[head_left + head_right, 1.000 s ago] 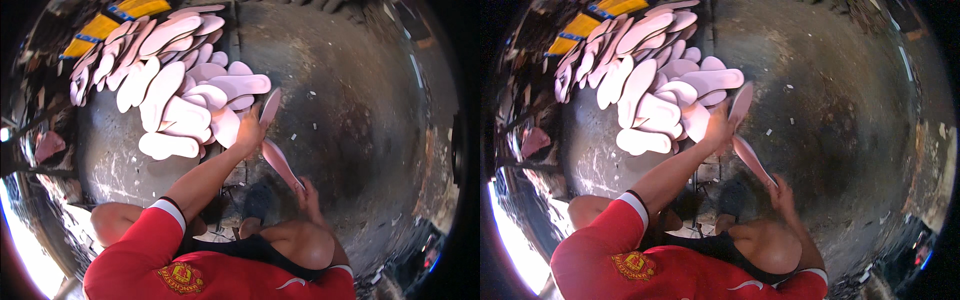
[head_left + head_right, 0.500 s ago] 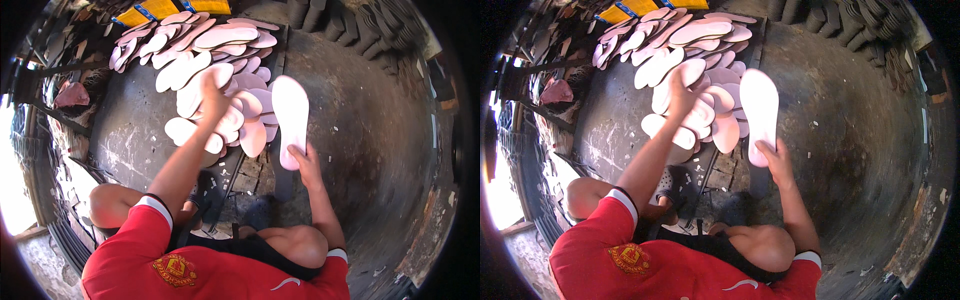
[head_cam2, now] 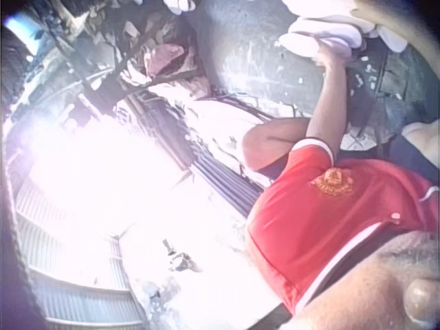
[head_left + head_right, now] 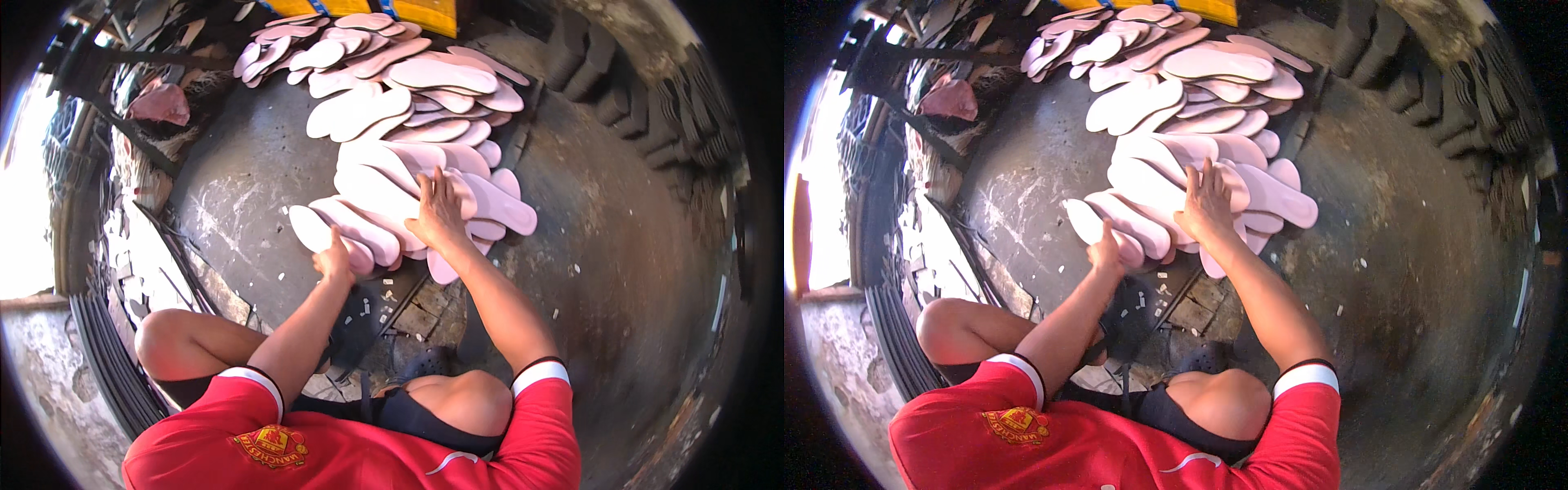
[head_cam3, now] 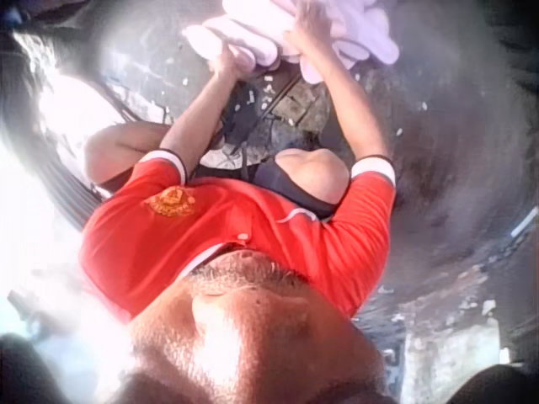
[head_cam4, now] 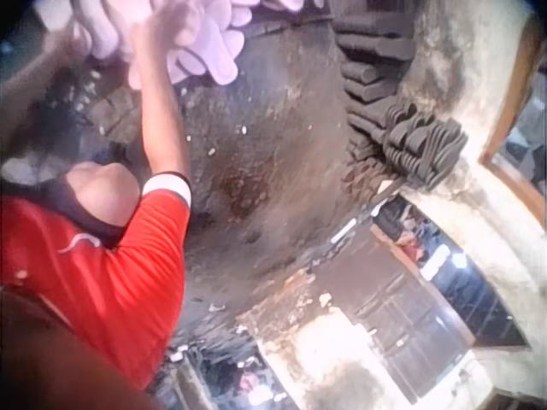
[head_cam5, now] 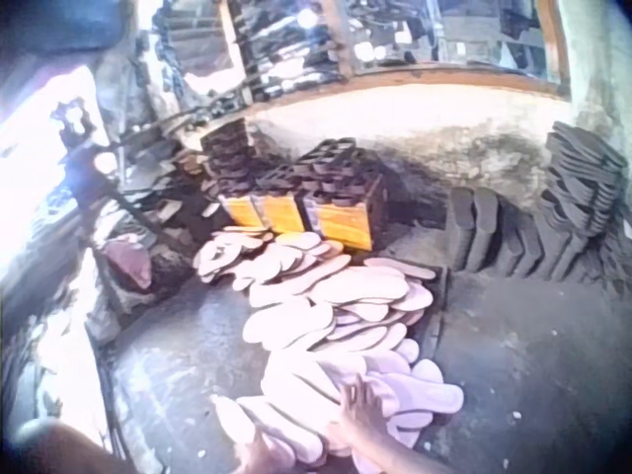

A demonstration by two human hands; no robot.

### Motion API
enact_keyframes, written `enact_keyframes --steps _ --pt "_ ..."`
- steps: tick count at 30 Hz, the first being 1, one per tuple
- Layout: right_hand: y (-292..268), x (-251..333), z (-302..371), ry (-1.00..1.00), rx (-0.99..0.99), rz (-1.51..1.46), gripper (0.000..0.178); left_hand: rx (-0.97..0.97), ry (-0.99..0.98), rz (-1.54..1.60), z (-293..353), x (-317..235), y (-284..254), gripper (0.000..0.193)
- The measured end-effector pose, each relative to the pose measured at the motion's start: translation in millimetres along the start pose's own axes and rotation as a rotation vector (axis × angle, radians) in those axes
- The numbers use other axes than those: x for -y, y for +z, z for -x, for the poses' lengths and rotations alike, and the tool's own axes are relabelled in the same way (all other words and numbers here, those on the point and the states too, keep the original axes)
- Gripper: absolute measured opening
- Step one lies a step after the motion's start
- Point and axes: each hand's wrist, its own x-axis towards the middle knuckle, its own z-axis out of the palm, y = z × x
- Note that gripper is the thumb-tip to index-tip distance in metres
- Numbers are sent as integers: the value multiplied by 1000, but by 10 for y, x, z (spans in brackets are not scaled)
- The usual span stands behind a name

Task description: The person cuts pink insole material using a manual press, then sits on the floor to assemble the insoles by layering pink and white pieces and stacking them into piles.

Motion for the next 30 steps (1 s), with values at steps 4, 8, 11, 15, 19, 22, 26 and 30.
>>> enact_keyframes --steps 4,8,11,15,19,22,26,30 --pt "-122 97 -409 106 417 -85 87 21 -77 280 278 56 114 93" --pt "-98 337 -487 209 672 -669 76 439 10 720 354 102 -148 67" --pt "482 585 -178 89 564 -257 89 492 -86 704 406 39 -238 61" --pt "83 670 46 272 711 -460 90 810 -77 712 642 -217 -348 48" --pt "-395 -24 850 312 -164 -593 85 808 273 405 844 -416 26 35" --pt "-948 -499 1662 476 -268 -160 67 369 1002 -371 822 -462 233 91" --pt "-1207 -732 2916 886 -127 182 68 1103 1321 -406 1664 -284 718 120" --pt "-506 -947 3493 950 -159 206 72 1438 1962 -945 2532 132 1264 118"
